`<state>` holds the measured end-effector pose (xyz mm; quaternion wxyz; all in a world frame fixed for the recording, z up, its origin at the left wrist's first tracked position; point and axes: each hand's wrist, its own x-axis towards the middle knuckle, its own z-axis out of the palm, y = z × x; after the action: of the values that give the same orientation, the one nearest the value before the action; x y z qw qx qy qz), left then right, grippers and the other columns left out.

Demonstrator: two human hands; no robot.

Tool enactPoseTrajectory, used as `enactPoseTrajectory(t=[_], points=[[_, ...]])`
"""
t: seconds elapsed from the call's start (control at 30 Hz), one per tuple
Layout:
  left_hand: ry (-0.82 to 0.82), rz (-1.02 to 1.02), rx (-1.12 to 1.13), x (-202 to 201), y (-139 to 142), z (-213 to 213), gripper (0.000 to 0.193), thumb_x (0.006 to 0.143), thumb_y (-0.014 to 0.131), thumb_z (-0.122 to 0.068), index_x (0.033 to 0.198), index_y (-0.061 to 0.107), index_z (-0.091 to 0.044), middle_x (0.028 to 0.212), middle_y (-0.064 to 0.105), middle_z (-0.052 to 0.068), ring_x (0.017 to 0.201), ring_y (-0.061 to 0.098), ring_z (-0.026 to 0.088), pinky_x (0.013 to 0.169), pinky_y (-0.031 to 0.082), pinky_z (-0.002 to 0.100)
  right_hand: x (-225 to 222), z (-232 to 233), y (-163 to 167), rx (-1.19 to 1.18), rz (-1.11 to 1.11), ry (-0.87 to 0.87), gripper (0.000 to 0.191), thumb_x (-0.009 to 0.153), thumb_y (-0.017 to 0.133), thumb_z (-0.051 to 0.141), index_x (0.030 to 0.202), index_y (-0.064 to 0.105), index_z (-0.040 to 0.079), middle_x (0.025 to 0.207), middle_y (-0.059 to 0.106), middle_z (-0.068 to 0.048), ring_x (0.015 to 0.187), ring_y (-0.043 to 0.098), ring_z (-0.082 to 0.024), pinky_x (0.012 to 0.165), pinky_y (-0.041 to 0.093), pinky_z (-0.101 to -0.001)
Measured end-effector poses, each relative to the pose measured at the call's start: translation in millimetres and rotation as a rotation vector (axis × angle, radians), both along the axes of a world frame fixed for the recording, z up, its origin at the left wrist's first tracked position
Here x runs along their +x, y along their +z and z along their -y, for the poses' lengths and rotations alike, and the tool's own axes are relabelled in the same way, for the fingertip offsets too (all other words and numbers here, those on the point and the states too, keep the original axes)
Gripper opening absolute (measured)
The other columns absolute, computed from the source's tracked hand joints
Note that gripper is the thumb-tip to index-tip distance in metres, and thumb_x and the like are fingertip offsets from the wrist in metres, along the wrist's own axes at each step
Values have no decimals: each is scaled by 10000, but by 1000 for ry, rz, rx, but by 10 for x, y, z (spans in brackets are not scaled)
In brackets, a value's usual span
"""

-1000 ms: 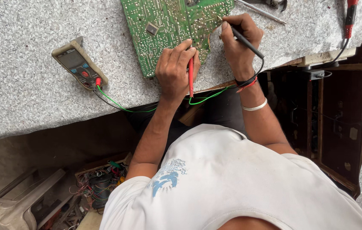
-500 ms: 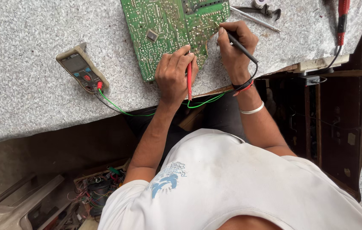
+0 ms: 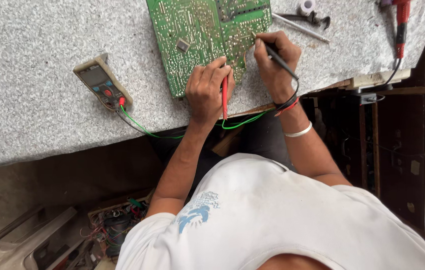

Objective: The person tests a green circuit board on a workbench using a multimeter, touching the red and black probes to various points on the board and moving between test locations. Near the end the person lifts and flips the board to probe its other side.

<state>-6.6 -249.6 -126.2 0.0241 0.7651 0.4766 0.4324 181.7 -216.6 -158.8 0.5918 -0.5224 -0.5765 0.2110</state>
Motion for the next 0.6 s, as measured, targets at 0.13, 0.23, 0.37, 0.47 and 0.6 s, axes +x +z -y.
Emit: enactPoseTrajectory(t=[0.13, 0.23, 0.37, 0.47, 0.6], points=[[-5, 3, -14, -1, 0, 21, 181, 871, 834, -108, 997, 706, -83, 1154, 731, 22, 885, 663, 200, 781, 565, 345, 11, 12, -1, -53, -8, -25, 38, 987, 712, 20, 1014, 717, -8, 718, 676, -3, 631, 618, -34, 546, 448, -220], [-8, 6, -3, 5, -1, 21, 181, 872, 836, -110, 994, 705, -86, 1152, 732, 20, 887, 665, 204, 777, 564, 346, 19, 11, 3, -27, 41, -29, 29, 986, 730, 9, 1007, 726, -11, 723, 665, -16, 634, 570, -48, 557, 417, -233], [-3, -1, -4, 23, -3, 2, 181, 869, 840, -110, 991, 709, -84, 1145, 737, 23, 867, 661, 197, 763, 564, 342, 28, -4, 12, -13, 10, -27, 35, 989, 721, 3, 1019, 732, -11, 744, 672, -15, 652, 596, -44, 560, 429, -227], [-4, 2, -2, 29, -8, 11, 183, 868, 840, -118, 992, 709, -89, 1140, 736, 19, 873, 664, 197, 768, 566, 343, 32, -15, 19, -39, 12, -18, 35, 985, 720, 12, 1012, 730, -6, 746, 684, -15, 637, 602, -41, 536, 435, -221], [-4, 4, 4, 31, -11, 1, 183, 871, 842, -121, 993, 710, -86, 1132, 739, 23, 870, 665, 193, 765, 565, 343, 38, -32, 54, -41, 27, -13, 43, 988, 707, 18, 1017, 732, -1, 774, 709, -29, 649, 621, -49, 538, 452, -227]])
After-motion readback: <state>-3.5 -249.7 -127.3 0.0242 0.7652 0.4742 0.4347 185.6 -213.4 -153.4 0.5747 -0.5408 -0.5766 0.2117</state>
